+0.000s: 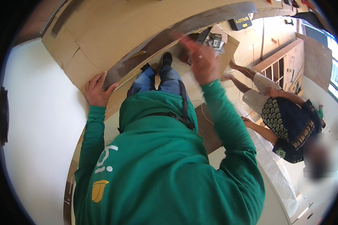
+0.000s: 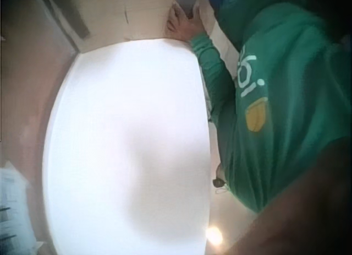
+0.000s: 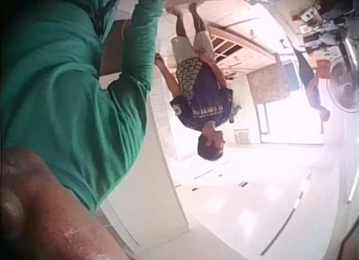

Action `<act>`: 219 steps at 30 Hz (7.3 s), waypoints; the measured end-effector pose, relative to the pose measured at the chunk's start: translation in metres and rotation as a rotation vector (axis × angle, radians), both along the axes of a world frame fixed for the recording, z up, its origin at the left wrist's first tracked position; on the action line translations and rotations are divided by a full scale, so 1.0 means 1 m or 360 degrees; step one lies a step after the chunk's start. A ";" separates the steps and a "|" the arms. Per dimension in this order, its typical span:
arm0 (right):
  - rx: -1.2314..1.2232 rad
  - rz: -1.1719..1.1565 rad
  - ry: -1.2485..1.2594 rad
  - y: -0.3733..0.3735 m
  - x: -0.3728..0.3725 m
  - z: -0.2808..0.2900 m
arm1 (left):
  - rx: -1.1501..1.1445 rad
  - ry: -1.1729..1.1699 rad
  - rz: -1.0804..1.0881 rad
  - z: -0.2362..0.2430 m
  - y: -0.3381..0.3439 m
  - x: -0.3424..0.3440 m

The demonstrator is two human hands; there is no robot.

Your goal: The person applies a liquid finish to a long wooden plank using a red card-like applicator. They repeatedly pour finish from a metal can onto the plank and spread it along the surface, flipping the plank to treat both sides.

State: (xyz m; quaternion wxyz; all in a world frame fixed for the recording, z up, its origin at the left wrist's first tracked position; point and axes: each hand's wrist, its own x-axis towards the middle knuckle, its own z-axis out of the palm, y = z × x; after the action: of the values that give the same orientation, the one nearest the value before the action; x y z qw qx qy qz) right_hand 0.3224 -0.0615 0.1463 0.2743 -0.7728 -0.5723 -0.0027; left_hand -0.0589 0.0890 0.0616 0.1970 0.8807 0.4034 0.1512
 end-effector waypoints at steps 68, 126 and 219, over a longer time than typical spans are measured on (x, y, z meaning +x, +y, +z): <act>-0.0041 0.0623 -0.0270 -0.087 -0.205 -0.073 | -0.0008 -0.0170 0.0145 -0.050 -0.133 -0.178; -0.0647 -0.0554 -0.0671 -0.076 0.313 -0.138 | -0.0088 0.0309 0.0374 -0.075 -0.135 -0.073; -0.0664 0.0208 0.0239 -0.073 -0.275 -0.141 | -0.0237 -0.0194 0.0505 -0.083 -0.169 -0.107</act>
State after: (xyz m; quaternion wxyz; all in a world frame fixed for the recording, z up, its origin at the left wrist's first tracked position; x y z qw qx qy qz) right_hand 0.0476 -0.1349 0.0055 0.1499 -0.7721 -0.5873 0.1910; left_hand -0.1656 -0.0797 -0.0214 0.2594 0.7781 0.5348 0.2030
